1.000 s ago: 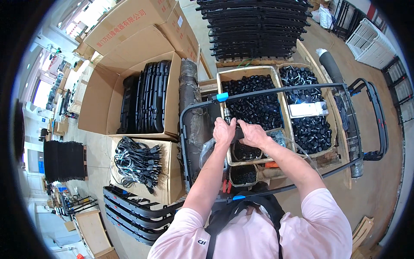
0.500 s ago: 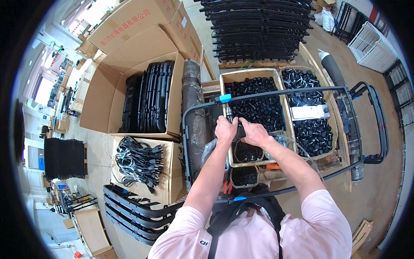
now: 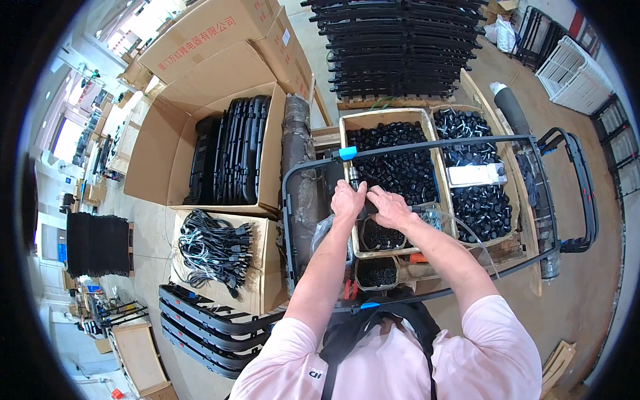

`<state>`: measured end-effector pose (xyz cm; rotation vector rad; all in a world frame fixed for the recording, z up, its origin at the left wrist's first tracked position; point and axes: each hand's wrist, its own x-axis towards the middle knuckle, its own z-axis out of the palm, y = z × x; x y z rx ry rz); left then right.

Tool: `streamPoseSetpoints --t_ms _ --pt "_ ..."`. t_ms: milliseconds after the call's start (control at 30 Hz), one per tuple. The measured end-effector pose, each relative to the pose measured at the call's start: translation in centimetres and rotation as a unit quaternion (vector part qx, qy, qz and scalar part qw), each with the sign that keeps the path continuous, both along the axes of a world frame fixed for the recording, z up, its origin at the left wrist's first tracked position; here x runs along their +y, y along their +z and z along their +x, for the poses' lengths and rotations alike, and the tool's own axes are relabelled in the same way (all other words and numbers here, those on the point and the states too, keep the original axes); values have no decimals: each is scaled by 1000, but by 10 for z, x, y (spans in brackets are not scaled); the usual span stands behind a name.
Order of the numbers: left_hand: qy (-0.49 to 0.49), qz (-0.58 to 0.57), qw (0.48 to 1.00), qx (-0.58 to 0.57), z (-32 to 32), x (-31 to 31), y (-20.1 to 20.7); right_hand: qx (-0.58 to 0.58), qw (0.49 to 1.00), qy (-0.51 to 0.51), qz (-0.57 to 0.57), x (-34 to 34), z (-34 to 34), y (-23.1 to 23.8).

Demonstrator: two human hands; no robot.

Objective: Assembling the handle and electrical components of a garden power tool using an electric screwdriver and pliers.

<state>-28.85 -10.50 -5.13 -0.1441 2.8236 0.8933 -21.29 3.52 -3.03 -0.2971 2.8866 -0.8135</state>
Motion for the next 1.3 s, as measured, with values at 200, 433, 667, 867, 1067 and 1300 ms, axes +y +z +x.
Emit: streamPoseSetpoints --t_ms 200,433,667,867,1067,1300 --pt "-3 -10 1000 -1 7 1 4 -10 1000 -1 -8 2 5 -4" --pt "-8 -13 1000 -8 11 -3 5 -16 1000 -3 -6 0 10 -3" --pt "-3 -3 1000 1 20 -3 3 -10 1000 -2 -6 -1 19 0" --pt "-7 -5 1000 20 32 0 2 1 1000 -3 9 1 30 1" --pt "7 1 999 42 60 -20 13 37 999 -10 0 -15 60 18" --pt "81 359 924 -101 172 -52 69 106 991 31 -69 -22 158 88"
